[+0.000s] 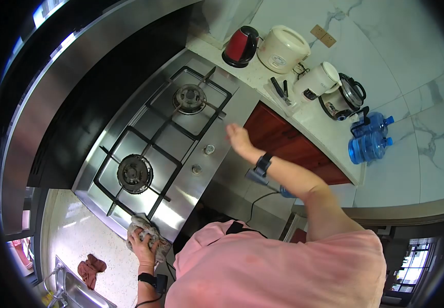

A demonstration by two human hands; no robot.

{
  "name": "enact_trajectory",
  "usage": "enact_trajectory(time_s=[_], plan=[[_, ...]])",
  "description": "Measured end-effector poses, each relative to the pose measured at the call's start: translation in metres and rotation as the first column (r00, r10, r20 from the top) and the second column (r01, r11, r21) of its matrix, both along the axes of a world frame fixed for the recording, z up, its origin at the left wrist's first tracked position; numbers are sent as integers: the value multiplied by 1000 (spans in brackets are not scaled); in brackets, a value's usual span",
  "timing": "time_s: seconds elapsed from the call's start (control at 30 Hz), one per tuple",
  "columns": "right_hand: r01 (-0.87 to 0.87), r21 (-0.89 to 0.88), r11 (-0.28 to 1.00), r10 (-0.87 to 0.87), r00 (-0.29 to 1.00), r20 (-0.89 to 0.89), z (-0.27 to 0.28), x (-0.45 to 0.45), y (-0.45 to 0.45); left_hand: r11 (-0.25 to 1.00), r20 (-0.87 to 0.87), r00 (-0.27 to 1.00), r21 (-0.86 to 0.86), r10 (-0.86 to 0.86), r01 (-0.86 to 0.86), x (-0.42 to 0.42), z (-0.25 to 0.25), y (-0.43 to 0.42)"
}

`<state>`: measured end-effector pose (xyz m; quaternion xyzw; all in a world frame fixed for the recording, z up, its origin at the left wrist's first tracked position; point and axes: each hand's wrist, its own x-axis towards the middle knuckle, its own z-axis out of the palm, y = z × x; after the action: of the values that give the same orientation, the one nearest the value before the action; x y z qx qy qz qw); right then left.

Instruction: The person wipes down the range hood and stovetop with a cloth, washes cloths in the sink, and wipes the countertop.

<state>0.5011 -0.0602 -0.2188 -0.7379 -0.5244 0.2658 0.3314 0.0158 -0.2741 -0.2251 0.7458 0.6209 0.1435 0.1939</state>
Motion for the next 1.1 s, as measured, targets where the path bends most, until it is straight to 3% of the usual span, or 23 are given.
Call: enact_trajectory(time_s=[0.23,0.5,0.63,0.7,0.73,0.87,1.1], plan=[[-200,-78,977,168,939,-301,-18,-52,-29,994,-98,992,-84,-76,68,-3,9,-18],[-590,21,807,584,794,-171,11,-89,-36,977,-213,973,-173,91,-129,-27,5,-62],[-748,32,663,747,658,-99,6,-108,-43,972,-164,971,-127,174,-196,-32,-5,-76],[-720,-49,692,673,668,-317,6,-119,-55,985,-197,970,-72,140,-157,-45,-10,-81],[-751,-53,658,722,649,-241,14,-124,-56,978,-148,974,-96,170,-185,-41,-1,-78],[-768,-123,628,686,622,-377,13,-144,-72,953,-120,960,-138,253,-268,-49,-2,-90],[-867,-187,462,758,496,-423,13,-227,-122,916,-102,924,-129,368,-379,-76,0,-137]])
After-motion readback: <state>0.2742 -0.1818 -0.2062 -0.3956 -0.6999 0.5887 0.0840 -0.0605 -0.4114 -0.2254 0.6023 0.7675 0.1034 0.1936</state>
